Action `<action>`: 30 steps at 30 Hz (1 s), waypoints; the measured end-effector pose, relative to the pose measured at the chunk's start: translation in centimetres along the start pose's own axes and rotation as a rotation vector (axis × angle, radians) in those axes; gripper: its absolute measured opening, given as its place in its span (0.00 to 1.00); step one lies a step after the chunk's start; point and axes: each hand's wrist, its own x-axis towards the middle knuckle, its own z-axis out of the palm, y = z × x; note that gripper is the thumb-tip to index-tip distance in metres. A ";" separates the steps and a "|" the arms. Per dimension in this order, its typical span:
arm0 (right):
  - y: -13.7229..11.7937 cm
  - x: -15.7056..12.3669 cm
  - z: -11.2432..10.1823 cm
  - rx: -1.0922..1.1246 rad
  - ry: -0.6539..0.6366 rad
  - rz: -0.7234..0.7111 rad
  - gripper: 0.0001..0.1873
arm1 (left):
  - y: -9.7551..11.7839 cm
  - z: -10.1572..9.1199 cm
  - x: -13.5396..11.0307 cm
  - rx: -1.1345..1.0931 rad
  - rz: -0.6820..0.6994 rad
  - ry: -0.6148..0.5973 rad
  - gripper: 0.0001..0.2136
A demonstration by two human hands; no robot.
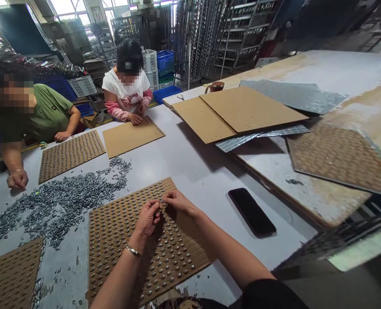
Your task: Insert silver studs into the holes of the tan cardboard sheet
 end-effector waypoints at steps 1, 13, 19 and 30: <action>0.2 0.7 -0.2 -0.067 0.050 0.013 0.13 | 0.1 -0.1 0.1 -0.043 -0.019 0.025 0.17; -0.3 3.0 0.4 -0.341 0.244 0.093 0.13 | 1.1 -1.1 0.0 -0.303 -0.162 0.045 0.02; -2.0 -2.6 1.5 -0.195 0.224 -0.359 0.07 | 1.6 -0.4 -0.6 -0.608 -0.124 0.052 0.11; -0.4 -4.2 3.1 -0.220 0.252 -0.325 0.06 | 0.3 1.6 -0.5 -0.536 -0.033 0.171 0.07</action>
